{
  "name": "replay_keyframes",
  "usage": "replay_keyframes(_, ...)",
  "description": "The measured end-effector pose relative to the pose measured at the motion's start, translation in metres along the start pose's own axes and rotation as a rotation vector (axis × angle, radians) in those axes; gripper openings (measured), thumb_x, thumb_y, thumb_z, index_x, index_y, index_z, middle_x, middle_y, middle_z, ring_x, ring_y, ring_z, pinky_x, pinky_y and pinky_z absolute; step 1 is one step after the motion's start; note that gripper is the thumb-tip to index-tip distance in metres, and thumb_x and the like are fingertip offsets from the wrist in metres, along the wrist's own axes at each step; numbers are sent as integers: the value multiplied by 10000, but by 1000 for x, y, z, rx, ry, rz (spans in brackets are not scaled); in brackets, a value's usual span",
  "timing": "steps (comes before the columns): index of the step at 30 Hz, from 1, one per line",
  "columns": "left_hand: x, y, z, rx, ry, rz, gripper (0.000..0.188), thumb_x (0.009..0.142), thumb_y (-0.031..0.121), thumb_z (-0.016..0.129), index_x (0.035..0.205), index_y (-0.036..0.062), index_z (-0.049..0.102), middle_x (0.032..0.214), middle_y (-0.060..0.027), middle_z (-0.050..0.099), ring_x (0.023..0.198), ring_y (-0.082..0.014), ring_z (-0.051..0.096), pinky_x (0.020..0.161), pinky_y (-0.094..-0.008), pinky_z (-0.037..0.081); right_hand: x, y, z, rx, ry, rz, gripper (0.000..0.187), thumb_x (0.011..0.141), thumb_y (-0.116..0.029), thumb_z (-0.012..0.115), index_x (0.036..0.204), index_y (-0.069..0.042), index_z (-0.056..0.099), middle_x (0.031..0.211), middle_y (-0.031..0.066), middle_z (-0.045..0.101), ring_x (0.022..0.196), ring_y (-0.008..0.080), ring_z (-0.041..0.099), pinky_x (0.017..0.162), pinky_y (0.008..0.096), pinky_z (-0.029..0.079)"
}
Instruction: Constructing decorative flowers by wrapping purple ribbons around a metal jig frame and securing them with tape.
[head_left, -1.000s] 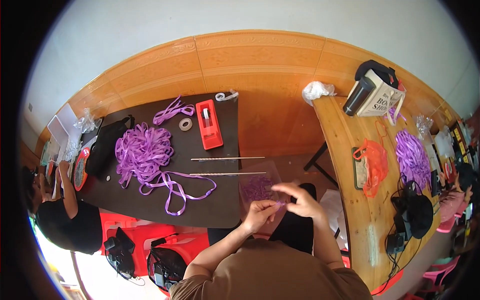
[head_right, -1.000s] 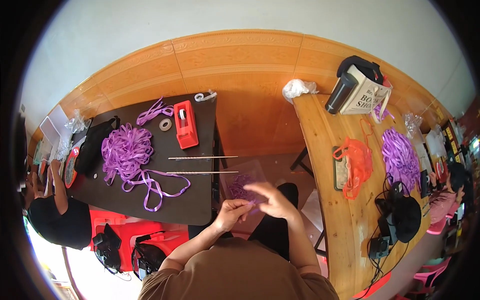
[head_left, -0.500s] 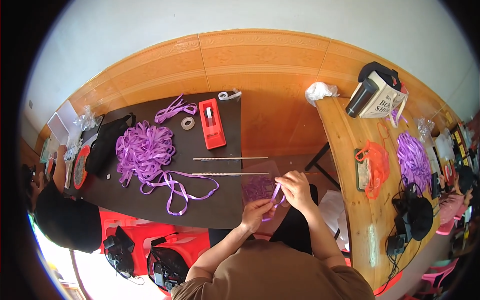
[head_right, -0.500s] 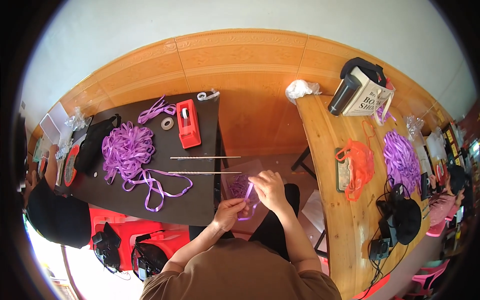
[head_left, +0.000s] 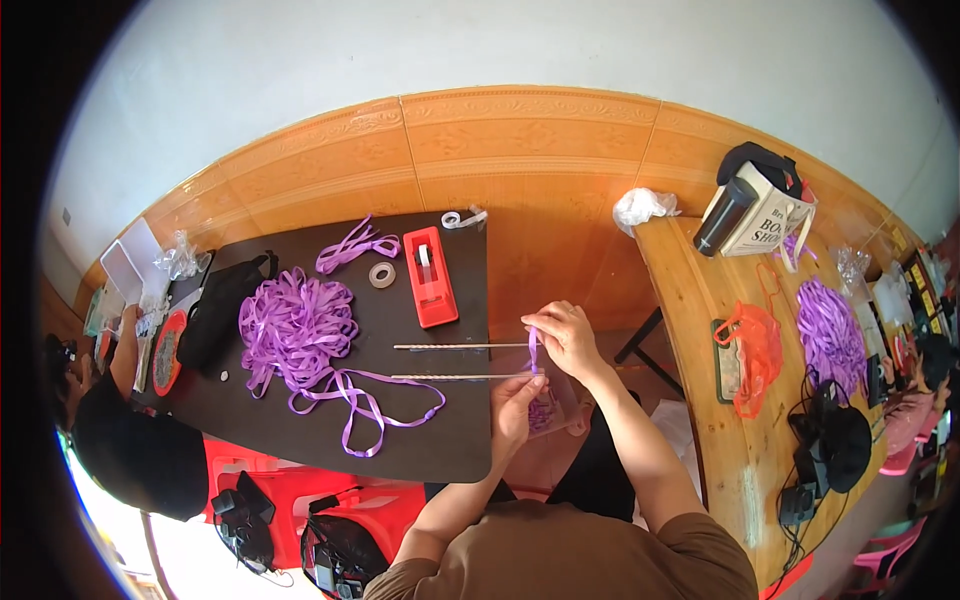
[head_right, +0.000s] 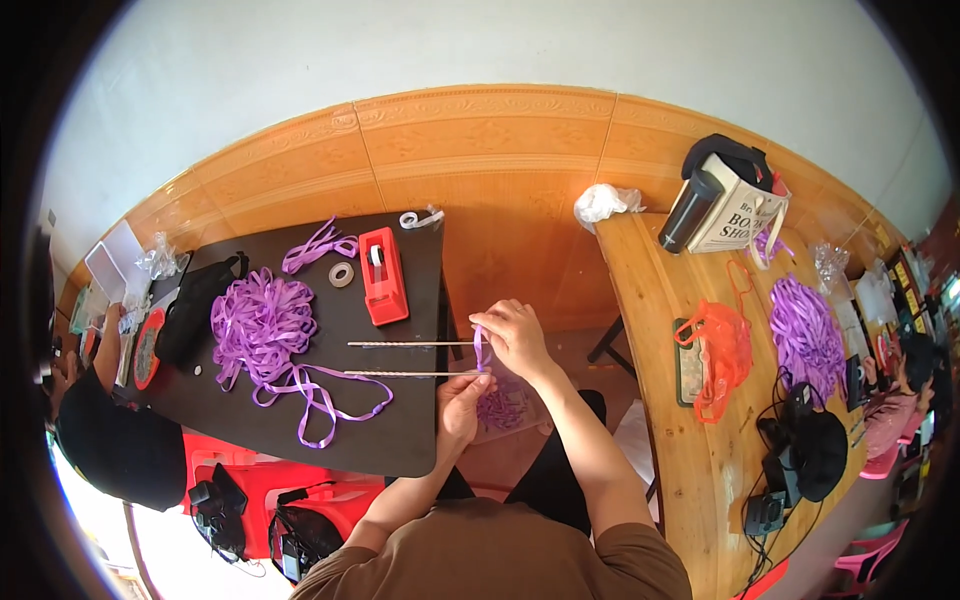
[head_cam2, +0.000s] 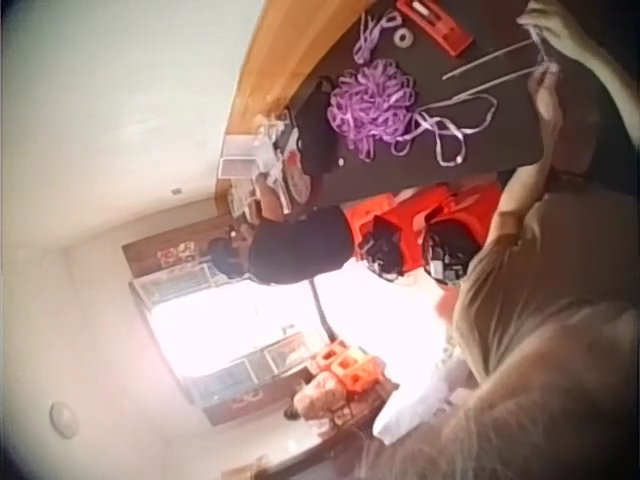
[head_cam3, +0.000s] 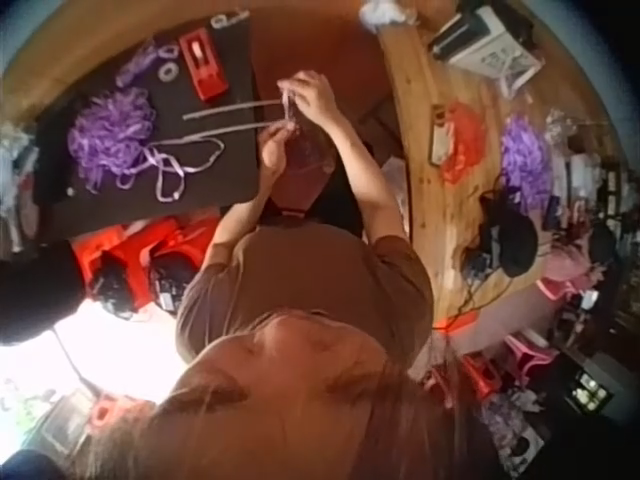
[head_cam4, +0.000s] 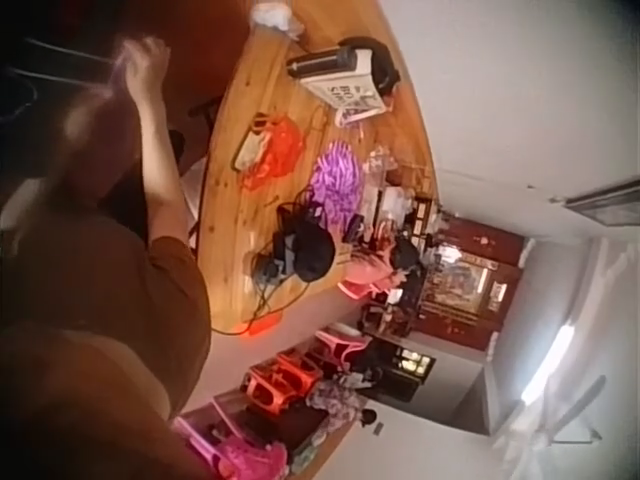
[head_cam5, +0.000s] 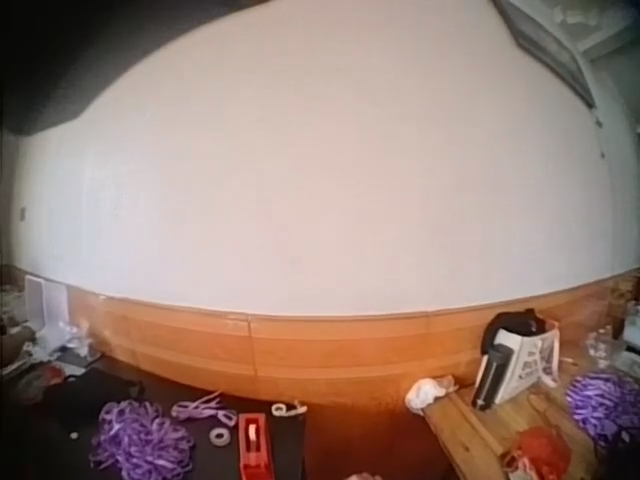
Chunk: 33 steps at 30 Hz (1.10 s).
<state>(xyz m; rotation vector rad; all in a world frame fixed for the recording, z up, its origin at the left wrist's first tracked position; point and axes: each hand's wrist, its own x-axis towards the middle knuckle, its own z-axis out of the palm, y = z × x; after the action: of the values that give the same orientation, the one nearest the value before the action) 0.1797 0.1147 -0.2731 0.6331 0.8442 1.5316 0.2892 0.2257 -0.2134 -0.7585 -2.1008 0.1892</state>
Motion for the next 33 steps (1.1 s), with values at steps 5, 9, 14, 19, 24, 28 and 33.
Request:
replay_keyframes(5, 7, -5, -3, -16, 18, 78, 179, 860, 82, 616, 1006, -15, 654, 884, -55, 655, 805, -116, 574, 796, -245, 446, -19, 22, 30, 99, -101, 80, 196, 742, -45, 655, 929, -101, 668, 786, 32, 581, 788, 242, 560, 672, 364, 425)
replay_keyframes(9, 4, -6, -2, -19, 53, 72, 179, 863, 86, 614, 1007, -10, 657, 891, -56, 655, 820, -111, 570, 796, -236, 439, -56, 22, 48, 234, -152, 207, 175, 735, -89, 605, 902, -66, 651, 779, 116, 550, 778, 327, 545, 649, 415, 423)
replay_keyframes(14, 1, -8, -2, -48, 88, 79, 154, 855, 57, 615, 980, -22, 659, 874, -83, 664, 782, -143, 598, 759, -253, 461, -113, 10, 70, 509, -127, 388, 209, 762, -47, 550, 955, -51, 630, 831, 188, 565, 844, 370, 560, 706, 413, 451)
replay_keyframes(19, -7, -13, -8, 12, 94, 30, 139, 854, 70, 626, 962, -4, 671, 837, -59, 667, 734, -105, 593, 696, -214, 450, -155, -17, 83, 658, -148, 564, 232, 784, 11, 518, 997, -18, 604, 924, 178, 572, 848, 338, 579, 736, 373, 463)
replay_keyframes(24, -27, -24, -16, 48, 109, -46, 135, 860, 94, 629, 948, 4, 678, 793, -29, 658, 694, -67, 573, 647, -182, 423, -173, -22, 75, 436, -408, 560, 187, 839, 3, 495, 998, 11, 594, 937, 117, 575, 778, 225, 594, 690, 301, 460)
replay_keyframes(28, -54, -35, -34, 160, 25, -95, 141, 881, 82, 597, 958, -7, 674, 775, -29, 643, 701, -75, 574, 666, -190, 436, -164, -13, 78, 884, -197, 764, 145, 897, -101, 528, 924, 12, 615, 788, 41, 535, 745, 120, 549, 626, 275, 424)
replay_keyframes(33, -79, -23, -42, 217, -39, -126, 151, 890, 87, 590, 975, -5, 674, 781, -47, 658, 704, -86, 589, 705, -218, 477, -120, 0, 68, 763, -73, 596, 180, 899, -152, 566, 958, -5, 651, 790, 26, 587, 717, 99, 541, 614, 251, 423)
